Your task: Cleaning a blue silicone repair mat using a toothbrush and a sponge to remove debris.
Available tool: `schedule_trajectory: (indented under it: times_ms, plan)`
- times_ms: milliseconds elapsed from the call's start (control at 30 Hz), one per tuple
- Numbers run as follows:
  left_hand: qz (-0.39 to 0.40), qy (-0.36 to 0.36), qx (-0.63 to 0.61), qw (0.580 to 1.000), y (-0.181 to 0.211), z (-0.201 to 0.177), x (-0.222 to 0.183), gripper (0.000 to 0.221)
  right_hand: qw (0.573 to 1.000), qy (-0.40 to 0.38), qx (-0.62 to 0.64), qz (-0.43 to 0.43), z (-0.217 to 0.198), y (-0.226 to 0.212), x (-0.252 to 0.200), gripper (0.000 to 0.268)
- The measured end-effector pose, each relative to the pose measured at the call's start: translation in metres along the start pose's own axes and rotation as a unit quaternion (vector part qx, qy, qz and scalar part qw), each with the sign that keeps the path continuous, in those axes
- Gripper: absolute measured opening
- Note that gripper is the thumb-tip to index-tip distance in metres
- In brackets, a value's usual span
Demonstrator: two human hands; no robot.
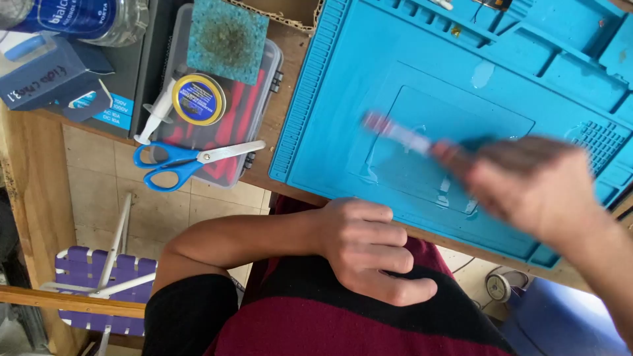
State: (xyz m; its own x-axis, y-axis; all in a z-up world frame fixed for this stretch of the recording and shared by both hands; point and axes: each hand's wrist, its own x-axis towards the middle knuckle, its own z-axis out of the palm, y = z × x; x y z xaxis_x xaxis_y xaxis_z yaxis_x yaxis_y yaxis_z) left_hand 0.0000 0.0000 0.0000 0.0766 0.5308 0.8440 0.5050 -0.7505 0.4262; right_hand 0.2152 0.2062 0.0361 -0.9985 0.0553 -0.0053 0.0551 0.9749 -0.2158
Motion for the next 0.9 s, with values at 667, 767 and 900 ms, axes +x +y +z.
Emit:
schedule_trajectory:
  times_ms: [667,767,900]
  plan:
    - [0.01,-0.016,0.001,1.0,-0.006,0.006,0.007,0.026,0.996,0.038,-0.042,0.062,0.019,-0.031,-0.062,0.012]
    - [0.017,-0.019,0.0,1.0,-0.007,0.006,0.008,0.023,0.994,0.053,-0.029,0.087,0.023,-0.021,-0.081,0.013]
    - [0.036,-0.019,-0.013,0.999,-0.005,0.005,0.011,0.021,0.984,0.064,-0.024,0.164,0.026,-0.058,-0.081,0.003]
